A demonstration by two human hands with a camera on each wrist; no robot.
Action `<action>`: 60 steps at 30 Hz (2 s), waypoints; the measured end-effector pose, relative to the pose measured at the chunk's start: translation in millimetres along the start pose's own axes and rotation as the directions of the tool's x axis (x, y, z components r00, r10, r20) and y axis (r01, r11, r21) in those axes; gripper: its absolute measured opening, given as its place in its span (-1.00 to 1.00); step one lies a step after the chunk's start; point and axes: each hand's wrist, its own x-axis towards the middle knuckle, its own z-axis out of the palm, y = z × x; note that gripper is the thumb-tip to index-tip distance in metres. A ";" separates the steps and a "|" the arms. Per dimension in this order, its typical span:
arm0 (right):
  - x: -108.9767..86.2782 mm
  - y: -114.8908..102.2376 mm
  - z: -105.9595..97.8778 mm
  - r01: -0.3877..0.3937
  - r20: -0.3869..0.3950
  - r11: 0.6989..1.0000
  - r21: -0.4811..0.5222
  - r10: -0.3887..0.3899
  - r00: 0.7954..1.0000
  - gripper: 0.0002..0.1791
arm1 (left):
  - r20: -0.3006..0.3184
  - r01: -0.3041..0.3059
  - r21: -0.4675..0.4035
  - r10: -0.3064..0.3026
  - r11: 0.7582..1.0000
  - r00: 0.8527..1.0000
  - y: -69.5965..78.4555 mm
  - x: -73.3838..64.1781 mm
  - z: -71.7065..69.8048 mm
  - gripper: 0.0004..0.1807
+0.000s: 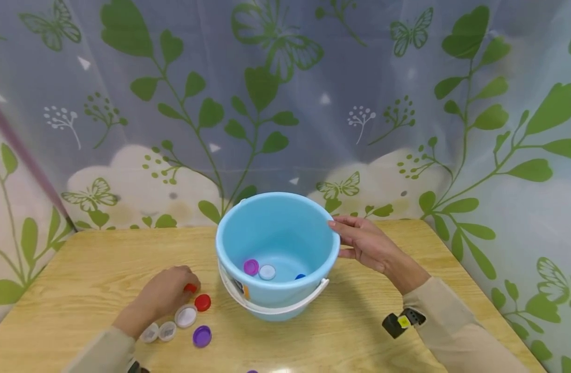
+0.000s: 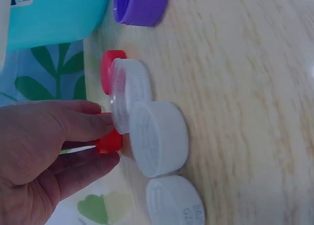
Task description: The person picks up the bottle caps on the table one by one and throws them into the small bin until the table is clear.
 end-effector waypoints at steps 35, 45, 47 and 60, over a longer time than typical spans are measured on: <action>1.0 2.1 -0.2 0.012 0.016 0.999 0.044 -0.013 1.000 -0.45 | -0.346 -0.185 0.029 0.184 0.982 0.920 104.5 92.7 -108.6 -0.74; 1.0 3.8 -1.8 0.019 0.029 0.998 0.052 -0.021 0.999 -0.48 | -0.247 -0.274 -0.001 0.265 0.962 0.932 128.3 113.0 -82.0 -0.79; 0.6 4.0 -2.2 0.021 0.028 0.998 0.055 -0.023 0.999 -0.50 | -0.234 -0.285 -0.002 0.276 0.959 0.932 129.3 115.2 -76.1 -0.79; 0.0 5.9 -3.5 0.036 0.036 0.998 0.046 -0.038 0.999 -0.46 | -0.155 -0.255 -0.044 0.246 0.966 0.957 130.5 115.2 -66.0 -0.79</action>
